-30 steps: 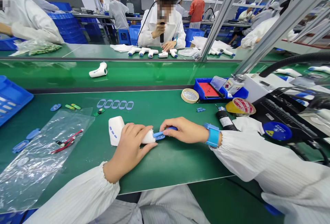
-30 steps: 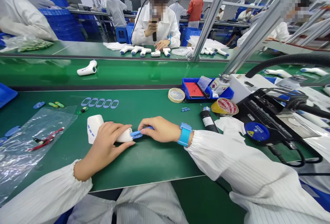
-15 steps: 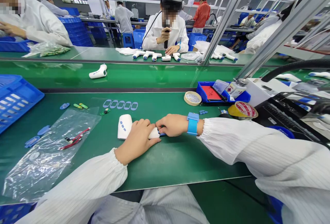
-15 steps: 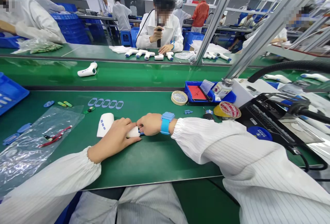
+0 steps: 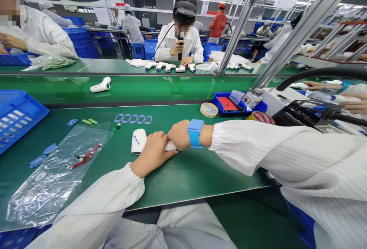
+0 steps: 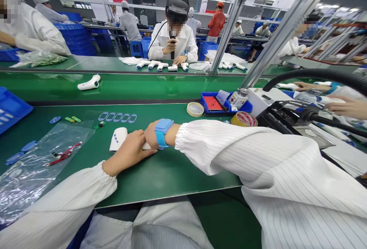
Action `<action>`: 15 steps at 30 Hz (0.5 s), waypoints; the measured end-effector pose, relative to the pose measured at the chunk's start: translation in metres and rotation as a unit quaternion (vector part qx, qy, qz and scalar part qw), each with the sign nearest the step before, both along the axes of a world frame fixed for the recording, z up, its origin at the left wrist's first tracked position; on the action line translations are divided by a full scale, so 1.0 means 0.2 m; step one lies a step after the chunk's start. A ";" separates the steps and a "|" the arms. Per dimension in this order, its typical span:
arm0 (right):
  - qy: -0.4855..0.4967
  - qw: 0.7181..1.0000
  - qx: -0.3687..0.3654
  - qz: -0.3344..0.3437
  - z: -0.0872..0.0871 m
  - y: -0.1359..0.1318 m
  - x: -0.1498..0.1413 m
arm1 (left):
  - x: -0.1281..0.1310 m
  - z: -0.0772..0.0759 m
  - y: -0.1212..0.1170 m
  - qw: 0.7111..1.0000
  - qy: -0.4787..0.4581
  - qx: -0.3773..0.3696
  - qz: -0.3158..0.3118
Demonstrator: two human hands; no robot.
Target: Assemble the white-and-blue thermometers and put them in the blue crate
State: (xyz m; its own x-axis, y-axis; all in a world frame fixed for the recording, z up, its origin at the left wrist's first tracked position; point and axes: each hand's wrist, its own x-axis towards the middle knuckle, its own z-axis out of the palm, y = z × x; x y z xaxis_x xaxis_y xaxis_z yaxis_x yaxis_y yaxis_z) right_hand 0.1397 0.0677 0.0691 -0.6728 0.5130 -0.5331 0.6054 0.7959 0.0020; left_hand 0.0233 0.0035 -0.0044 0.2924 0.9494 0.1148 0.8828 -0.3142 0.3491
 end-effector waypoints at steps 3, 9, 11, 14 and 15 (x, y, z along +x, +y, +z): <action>0.009 0.999 -0.050 -0.008 0.01 0.05 0.06 | 0.00 -0.01 -0.01 1.000 -0.017 0.011 0.002; 0.124 0.991 -0.021 -0.047 -0.07 0.11 0.31 | -0.05 0.06 -0.07 0.987 -0.141 0.057 0.061; 0.185 0.980 0.049 -0.054 -0.08 0.07 0.31 | -0.08 0.11 -0.10 0.962 -0.245 0.072 0.097; 0.366 0.927 0.085 0.003 -0.05 -0.04 0.21 | -0.11 0.18 -0.14 0.918 -0.365 0.080 0.134; 0.422 0.903 0.076 0.040 -0.03 -0.08 0.16 | -0.12 0.20 -0.15 0.903 -0.401 0.073 0.136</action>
